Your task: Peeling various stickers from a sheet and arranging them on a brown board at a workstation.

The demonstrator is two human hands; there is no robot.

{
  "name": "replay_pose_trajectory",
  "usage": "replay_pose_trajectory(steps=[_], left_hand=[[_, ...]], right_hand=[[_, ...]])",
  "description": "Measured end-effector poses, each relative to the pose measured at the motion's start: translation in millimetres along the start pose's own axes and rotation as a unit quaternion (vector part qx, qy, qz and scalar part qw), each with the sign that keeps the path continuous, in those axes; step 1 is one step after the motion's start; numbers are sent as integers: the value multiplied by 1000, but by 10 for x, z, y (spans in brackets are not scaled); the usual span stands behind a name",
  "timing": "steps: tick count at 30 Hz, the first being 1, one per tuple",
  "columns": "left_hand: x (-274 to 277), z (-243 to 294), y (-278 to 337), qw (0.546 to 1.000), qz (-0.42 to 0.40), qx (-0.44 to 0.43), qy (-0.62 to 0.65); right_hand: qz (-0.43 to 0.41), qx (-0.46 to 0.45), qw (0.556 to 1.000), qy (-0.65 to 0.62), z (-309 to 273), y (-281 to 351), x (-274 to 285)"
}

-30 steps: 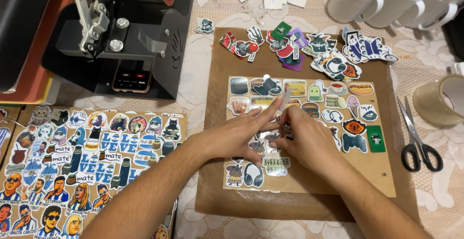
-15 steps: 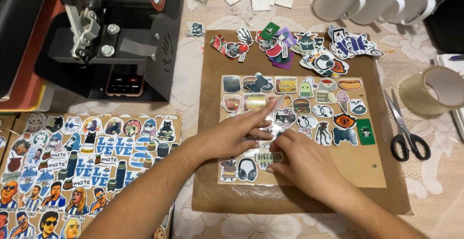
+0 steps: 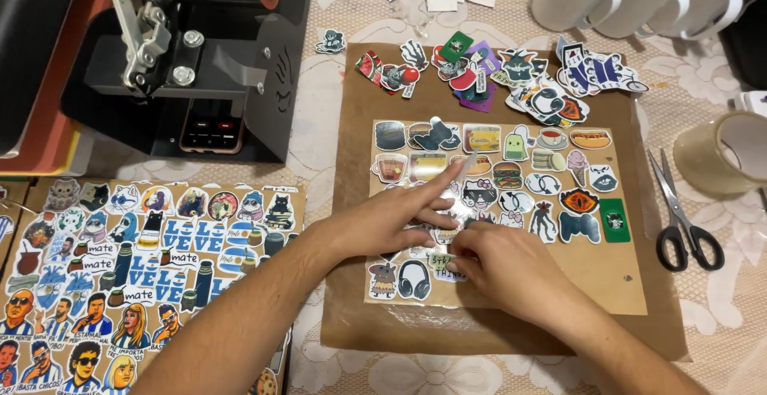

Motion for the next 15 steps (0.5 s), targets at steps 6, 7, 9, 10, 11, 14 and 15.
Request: replay_pose_trajectory(steps=[6,7,9,10,11,14,15], left_hand=[[-1,-1,-11,1000,-2,-6,-4],[-5,-10,-10,1000,-3,-5,-4],[2,-25,-17,1000,-2,-7,-13],[4,-19,-18,1000,-3,-6,-13],[5,-16,-19,1000,-3,-3,-8],[1,-50,-20,1000,-5,-7,-7],[4,-63,-20,1000,-5,-16,-12]], right_hand=[[3,36,999,3,16,41,-37],[3,36,999,3,20,46,-45],[-1,43,999,9,28,47,-55],[0,43,999,9,39,45,-71],[11,50,999,9,45,43,-82],[11,55,998,11,53,51,-93],[2,53,999,13,55,50,-93]])
Point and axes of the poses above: each hand's wrist, its own y-axis away from the middle knuckle, its own x-axis out of the back of the hand, z = x × y, the point moved 3 cm from there along -y, towards the middle knuckle, and after that the axes turned 11 degrees about y, right-handed, at the moved point
